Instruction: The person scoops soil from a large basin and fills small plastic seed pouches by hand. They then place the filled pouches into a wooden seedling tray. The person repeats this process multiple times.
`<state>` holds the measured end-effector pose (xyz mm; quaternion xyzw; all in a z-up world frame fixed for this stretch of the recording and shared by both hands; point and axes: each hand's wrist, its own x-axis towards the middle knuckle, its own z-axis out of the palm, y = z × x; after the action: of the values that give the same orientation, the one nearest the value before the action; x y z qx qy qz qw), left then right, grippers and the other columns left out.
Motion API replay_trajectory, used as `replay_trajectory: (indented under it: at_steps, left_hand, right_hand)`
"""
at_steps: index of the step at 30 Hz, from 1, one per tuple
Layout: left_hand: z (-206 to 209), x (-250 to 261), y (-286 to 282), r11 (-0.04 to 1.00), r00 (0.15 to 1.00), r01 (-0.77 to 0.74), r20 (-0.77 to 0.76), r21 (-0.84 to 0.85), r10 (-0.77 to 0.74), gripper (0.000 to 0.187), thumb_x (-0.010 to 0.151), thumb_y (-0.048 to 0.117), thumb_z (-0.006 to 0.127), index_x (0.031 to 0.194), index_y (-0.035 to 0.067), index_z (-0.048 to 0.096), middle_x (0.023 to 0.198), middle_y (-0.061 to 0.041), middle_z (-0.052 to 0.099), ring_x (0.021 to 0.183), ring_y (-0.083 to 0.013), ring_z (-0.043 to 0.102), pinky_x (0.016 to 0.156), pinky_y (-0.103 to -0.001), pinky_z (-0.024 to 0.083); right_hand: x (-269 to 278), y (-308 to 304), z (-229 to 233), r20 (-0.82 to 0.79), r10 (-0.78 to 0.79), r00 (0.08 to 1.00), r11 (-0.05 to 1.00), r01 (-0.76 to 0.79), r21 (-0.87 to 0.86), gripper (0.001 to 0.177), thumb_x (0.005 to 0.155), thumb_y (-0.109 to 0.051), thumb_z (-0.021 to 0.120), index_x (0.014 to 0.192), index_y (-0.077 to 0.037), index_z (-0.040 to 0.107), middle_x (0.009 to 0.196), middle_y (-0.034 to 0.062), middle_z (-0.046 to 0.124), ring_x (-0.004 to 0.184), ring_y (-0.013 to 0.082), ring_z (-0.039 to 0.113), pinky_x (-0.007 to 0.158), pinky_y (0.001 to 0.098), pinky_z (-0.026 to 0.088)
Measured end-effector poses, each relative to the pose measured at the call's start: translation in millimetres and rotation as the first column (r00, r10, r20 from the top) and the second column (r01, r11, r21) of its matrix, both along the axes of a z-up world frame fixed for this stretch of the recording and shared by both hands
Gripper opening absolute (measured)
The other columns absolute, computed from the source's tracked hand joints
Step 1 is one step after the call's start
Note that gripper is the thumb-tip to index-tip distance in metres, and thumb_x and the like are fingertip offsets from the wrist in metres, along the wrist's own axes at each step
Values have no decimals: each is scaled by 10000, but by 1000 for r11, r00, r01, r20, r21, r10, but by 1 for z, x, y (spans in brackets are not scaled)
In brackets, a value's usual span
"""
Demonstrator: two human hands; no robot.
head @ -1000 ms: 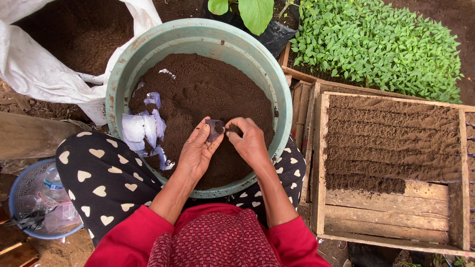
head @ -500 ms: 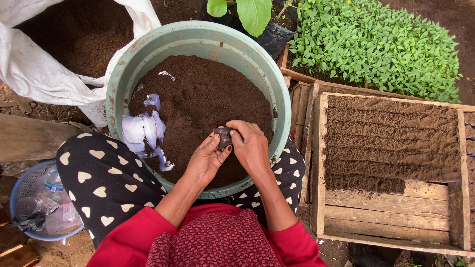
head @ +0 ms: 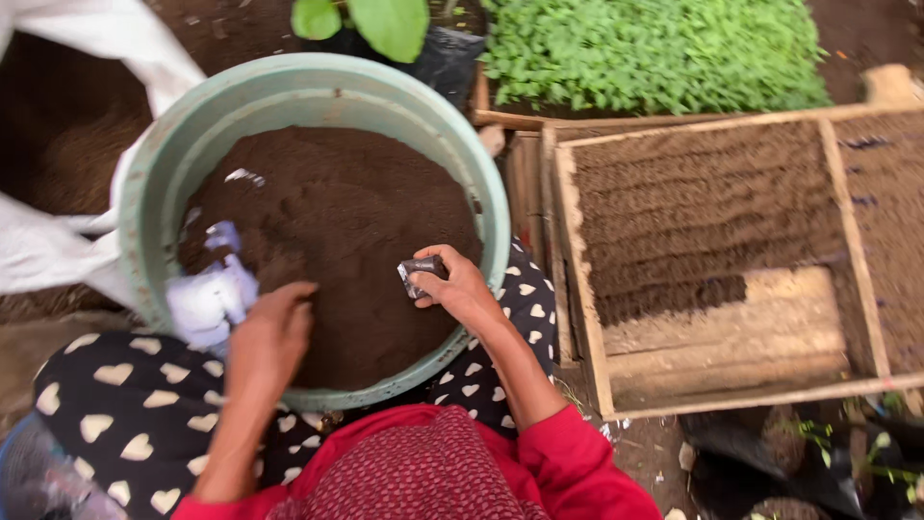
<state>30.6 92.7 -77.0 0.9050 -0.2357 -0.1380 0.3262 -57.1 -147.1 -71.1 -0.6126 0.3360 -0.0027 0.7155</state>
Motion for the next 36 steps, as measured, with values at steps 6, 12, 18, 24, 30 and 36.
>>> replay_trajectory:
  at_steps: [6,12,18,24,30,36]
  left_hand:
    - [-47,7,58,772,996,2,69,635,-60,503,775,234,516,1278,250,510,1131,-159,533,1035,-391,557,738,-537,538]
    - [-93,17,59,604,988,-6,97,797,-118,420,717,365,642,1110,229,578,1170,-72,547,1069,-321,561,745,-430,579]
    - [-104,30,70,564,990,21,63,825,-130,367,788,461,583,1109,289,628,1141,-81,620,1082,-328,581,866,-407,535]
    - [-129,38,97,733,948,-77,277,676,-156,397,833,517,555,1174,337,653,1277,2,598,1141,-278,564,928,-348,514]
    - [-96,33,81,889,949,-37,295,457,-112,327,930,339,583,1181,154,681,1258,-46,647,1110,-320,595,882,-425,529]
    - [-83,35,68,890,987,-139,135,435,88,318,953,322,560,1219,162,628,1095,-188,691,988,-447,622,853,-473,460]
  right_hand:
    - [-70,-89,45,-87,-193,977,977,183,-108,345,797,-149,637,1121,-44,577,1043,129,704,803,189,688,680,252,566]
    - [-182,-198,83,-190,-591,784,725,412,-551,295,869,-38,541,1160,-82,526,1255,174,536,1029,250,610,830,299,564]
    - [-283,-333,5,-405,-747,528,519,81,-851,310,808,-95,584,1110,-96,652,962,164,674,905,321,623,759,418,519]
    - [-271,-351,-4,-597,-593,540,664,-92,-742,399,881,-66,513,1279,-81,531,1085,197,633,996,310,592,868,393,500]
    - [-262,-364,-49,-602,-520,606,696,-108,-710,461,904,-39,328,1353,64,353,1492,160,300,477,59,390,398,138,296]
    - [-247,-325,-21,-399,-701,591,649,296,-701,542,888,-76,331,1427,-20,298,1440,220,332,1300,369,368,1052,408,373]
